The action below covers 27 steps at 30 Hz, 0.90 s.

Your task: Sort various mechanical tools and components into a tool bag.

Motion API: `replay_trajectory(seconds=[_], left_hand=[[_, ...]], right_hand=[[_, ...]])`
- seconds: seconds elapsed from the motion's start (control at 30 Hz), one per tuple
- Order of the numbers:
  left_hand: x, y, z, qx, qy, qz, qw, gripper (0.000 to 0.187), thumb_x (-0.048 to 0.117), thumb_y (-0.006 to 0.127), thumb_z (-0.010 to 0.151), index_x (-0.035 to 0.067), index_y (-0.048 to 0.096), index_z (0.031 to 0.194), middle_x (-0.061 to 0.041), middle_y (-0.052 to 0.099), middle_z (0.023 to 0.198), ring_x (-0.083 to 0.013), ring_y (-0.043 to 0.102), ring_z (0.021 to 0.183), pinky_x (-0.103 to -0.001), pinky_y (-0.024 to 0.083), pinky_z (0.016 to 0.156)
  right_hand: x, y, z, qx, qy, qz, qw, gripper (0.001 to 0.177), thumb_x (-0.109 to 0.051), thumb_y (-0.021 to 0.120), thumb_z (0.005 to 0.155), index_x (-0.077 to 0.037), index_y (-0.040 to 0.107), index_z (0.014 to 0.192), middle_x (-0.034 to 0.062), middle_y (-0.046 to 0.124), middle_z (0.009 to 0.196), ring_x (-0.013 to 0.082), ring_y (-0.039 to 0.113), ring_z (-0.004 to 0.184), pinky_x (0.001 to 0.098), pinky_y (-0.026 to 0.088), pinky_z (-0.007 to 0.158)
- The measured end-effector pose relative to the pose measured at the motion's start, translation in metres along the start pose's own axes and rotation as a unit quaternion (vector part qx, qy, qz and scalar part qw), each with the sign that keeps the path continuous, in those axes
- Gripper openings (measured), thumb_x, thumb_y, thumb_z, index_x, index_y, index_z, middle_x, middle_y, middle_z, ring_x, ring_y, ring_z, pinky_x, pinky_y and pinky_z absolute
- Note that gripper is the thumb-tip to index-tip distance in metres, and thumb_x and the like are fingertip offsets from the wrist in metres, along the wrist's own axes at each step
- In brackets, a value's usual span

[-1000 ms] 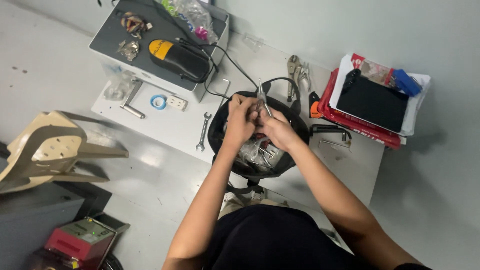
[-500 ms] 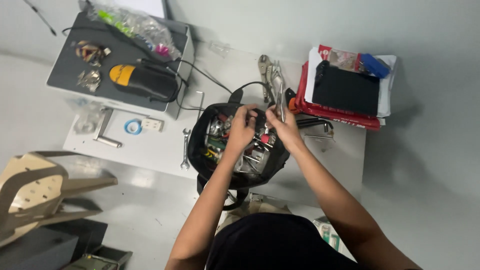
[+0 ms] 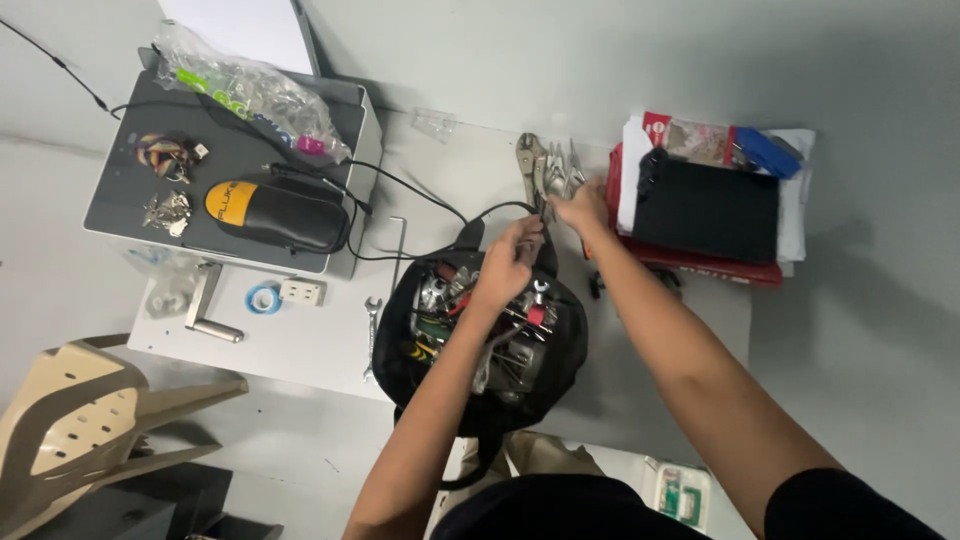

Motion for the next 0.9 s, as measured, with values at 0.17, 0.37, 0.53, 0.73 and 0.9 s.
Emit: replay_trajectory(seconds=[0.17, 0.37, 0.53, 0.73, 0.9], left_hand=[[0.0, -0.005, 0.004, -0.004, -0.024, 0.009, 1.0, 0.049, -0.014, 0.044, 0.088, -0.002, 0.057, 0.134, -0.019, 0.071, 0.124, -0.0255, 0.073, 0.111, -0.033, 0.056, 0.096], [0.006, -0.009, -0.001, -0.013, -0.044, -0.026, 0.999, 0.05, -0.016, 0.044, 0.089, -0.002, 0.056, 0.135, -0.017, 0.071, 0.124, -0.0236, 0.071, 0.114, -0.032, 0.055, 0.099], [0.036, -0.027, -0.016, -0.05, 0.021, -0.102, 0.993, 0.055, -0.021, 0.035, 0.088, -0.002, 0.059, 0.134, -0.014, 0.07, 0.129, -0.0225, 0.068, 0.12, -0.032, 0.052, 0.105], [0.027, -0.062, -0.042, 0.03, -0.049, -0.174, 0.983, 0.047, -0.02, 0.039, 0.087, -0.001, 0.063, 0.122, -0.01, 0.072, 0.119, -0.0174, 0.07, 0.108, -0.031, 0.054, 0.093], [0.012, -0.104, -0.076, 0.139, -0.043, -0.12, 0.982, 0.027, -0.009, 0.043, 0.104, -0.003, 0.067, 0.114, -0.009, 0.073, 0.107, -0.0145, 0.067, 0.095, -0.027, 0.052, 0.088]], right_hand=[[0.0, 0.011, 0.027, -0.004, 0.013, -0.033, 0.999, 0.128, -0.047, 0.085, 0.076, 0.007, 0.004, 0.159, 0.0313, 0.021, 0.164, 0.0428, 0.03, 0.15, 0.0454, 0.033, 0.12], [-0.008, 0.016, 0.041, 0.053, -0.093, -0.107, 0.988, 0.112, -0.035, 0.089, 0.075, 0.01, 0.017, 0.148, 0.0331, 0.025, 0.155, 0.0483, 0.036, 0.14, 0.051, 0.035, 0.114], [-0.016, 0.019, 0.027, 0.064, -0.171, -0.053, 0.982, 0.08, -0.029, 0.083, 0.082, 0.007, 0.036, 0.136, 0.0352, 0.036, 0.146, 0.0501, 0.05, 0.123, 0.0547, 0.045, 0.099], [-0.017, -0.009, -0.004, 0.207, -0.257, -0.013, 0.944, 0.058, -0.018, 0.082, 0.088, 0.006, 0.049, 0.129, 0.029, 0.049, 0.131, 0.0501, 0.051, 0.119, 0.0541, 0.043, 0.101], [-0.041, -0.047, -0.07, 0.148, -0.251, 0.23, 0.929, 0.032, -0.01, 0.073, 0.095, -0.003, 0.055, 0.121, 0.0148, 0.06, 0.114, 0.027, 0.066, 0.098, 0.0378, 0.055, 0.086]])
Point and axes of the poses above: each hand's wrist, its own z-axis towards the middle knuckle, its own y-axis out of the palm, x = y × z, the point moved 9 cm from there along z, towards the middle knuckle
